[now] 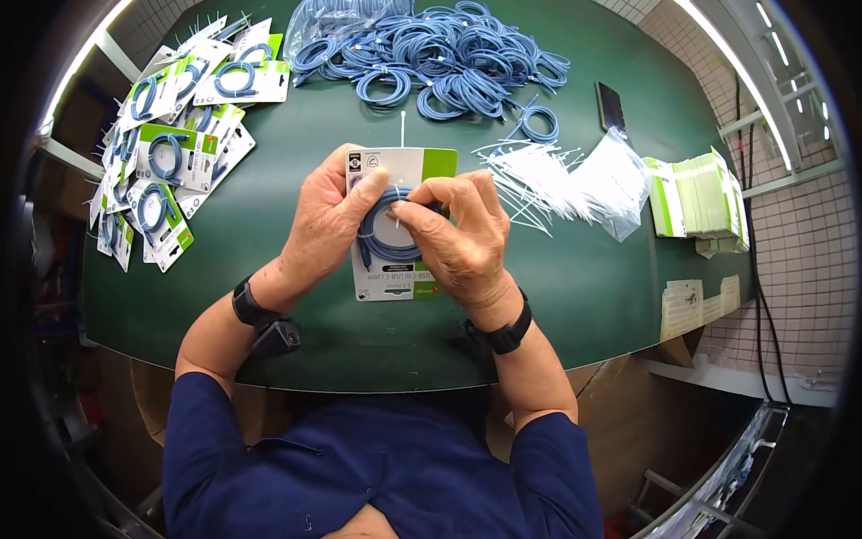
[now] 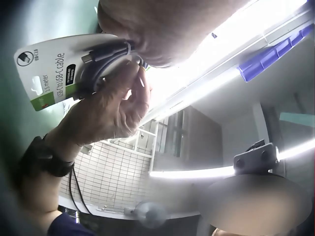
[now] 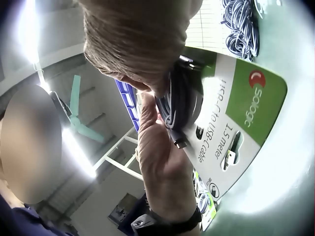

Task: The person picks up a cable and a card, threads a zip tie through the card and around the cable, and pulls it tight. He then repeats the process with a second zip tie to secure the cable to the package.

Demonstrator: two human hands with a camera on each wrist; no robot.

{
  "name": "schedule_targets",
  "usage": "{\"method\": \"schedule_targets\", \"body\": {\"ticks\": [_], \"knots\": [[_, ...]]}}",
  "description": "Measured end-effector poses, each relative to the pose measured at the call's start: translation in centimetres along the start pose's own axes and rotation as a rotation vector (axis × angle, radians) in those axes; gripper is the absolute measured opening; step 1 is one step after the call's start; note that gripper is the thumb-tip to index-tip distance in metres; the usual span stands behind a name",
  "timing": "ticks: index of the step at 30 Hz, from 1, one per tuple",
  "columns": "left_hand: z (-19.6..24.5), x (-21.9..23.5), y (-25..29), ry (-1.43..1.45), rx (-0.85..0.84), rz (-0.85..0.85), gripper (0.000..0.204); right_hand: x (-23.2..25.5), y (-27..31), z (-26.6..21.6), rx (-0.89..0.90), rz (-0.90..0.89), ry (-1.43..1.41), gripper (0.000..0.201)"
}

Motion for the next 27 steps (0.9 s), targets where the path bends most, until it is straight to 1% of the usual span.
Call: {"method": "schedule_targets", "body": {"ticks": [2,3,6,8,11,16,18,23,27], "knots": [[1.1,-0.6,0.4,-0.06,-0.063,-0.037,0.014,0.4,0.1,0.3,-0.028,0.066,-0.024,0.034],[1.3,-0.8,0.4,-0.063,-0.067,-0.044,0.014,0.7,0.1,0.4,-0.043,0.101,-0.036,0.033],[1.7,-1.4,0.6,-0.057,-0.068,-0.099,0.019,1.1,-0.1,0.4,-0.045,0.119,-0.026,0.031],[1.5,-1.4,0.7,-0.034,-0.069,-0.098,0.021,1.3,-0.2,0.3,-0.05,0.13,-0.024,0.03],[1.2,-1.3,0.9,0.01,-0.06,-0.088,0.023,1.4,-0.7,-0.5,0.011,0.113,0.028,0.028],[1.2,-1.1,0.9,0.146,-0.052,-0.04,0.024,1.9,-0.3,-1.8,0.053,0.114,0.032,0.027],[1.1,-0.9,0.6,0.237,-0.018,-0.017,0.025,1.6,-0.1,-2.5,0.084,0.097,-0.022,0.028],[1.0,-0.6,0.7,0.226,-0.014,-0.008,0.027,1.1,0.3,-3.1,0.107,0.073,-0.155,0.031],[0.9,-0.6,0.7,0.223,-0.005,-0.006,0.029,1.1,0.2,-3.1,0.089,0.057,-0.212,0.029]]}}
Point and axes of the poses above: each hand's wrist, its own y-axis away from the middle knuckle, its own x-axis out of the back of the hand, z = x × y, the point moved 8 cm from there along -y, towards the middle knuckle, and after that the axes turned 3 degrees about x, right-handed, at the moved point
